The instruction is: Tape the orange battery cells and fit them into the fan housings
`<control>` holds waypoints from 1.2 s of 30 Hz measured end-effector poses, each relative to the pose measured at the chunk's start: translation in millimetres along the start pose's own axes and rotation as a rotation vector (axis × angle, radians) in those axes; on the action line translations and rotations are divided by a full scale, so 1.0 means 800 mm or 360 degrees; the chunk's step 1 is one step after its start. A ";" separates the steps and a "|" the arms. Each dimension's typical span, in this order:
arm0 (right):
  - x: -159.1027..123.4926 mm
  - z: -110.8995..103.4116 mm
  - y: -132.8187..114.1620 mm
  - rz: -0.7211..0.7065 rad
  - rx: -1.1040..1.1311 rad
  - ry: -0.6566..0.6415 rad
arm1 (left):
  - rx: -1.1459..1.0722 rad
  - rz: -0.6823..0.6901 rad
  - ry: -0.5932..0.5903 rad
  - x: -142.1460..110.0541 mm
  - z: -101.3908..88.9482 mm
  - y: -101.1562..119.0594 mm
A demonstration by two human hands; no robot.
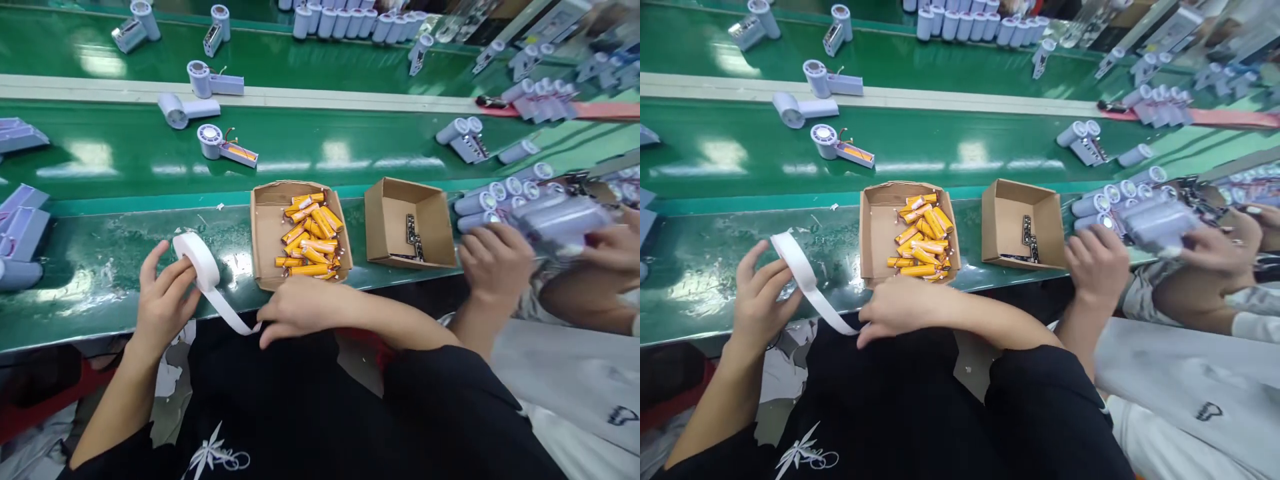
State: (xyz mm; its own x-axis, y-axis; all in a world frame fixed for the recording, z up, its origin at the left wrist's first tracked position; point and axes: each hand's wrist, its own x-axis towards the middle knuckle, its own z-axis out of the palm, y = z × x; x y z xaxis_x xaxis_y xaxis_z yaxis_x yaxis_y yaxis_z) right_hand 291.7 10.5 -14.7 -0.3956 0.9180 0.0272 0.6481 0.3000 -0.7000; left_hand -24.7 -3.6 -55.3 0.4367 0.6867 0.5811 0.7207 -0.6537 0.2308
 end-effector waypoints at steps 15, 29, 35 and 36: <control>0.074 -0.090 0.107 0.0001 -0.0363 0.0477 | -0.0043 0.0215 0.0034 0.011 0.009 0.037; -0.010 -0.029 0.025 -0.0446 0.0043 0.1409 | 0.0167 0.0512 -0.0280 0.052 -0.003 0.070; -0.030 0.005 0.011 -0.0450 -0.0046 0.1304 | 0.0207 0.0534 -0.0336 0.056 -0.003 0.073; -0.034 0.009 0.010 -0.0440 -0.0029 0.1248 | 0.0215 0.0534 -0.0341 0.056 -0.004 0.073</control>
State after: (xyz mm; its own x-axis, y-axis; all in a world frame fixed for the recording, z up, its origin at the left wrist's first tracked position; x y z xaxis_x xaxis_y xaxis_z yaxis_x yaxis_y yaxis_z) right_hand 303.1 -14.1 -25.8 0.0217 0.7229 0.6906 0.6070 0.5394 -0.5837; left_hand 35.0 -12.0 -13.3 0.7510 0.5029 0.4279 0.5774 -0.8146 -0.0561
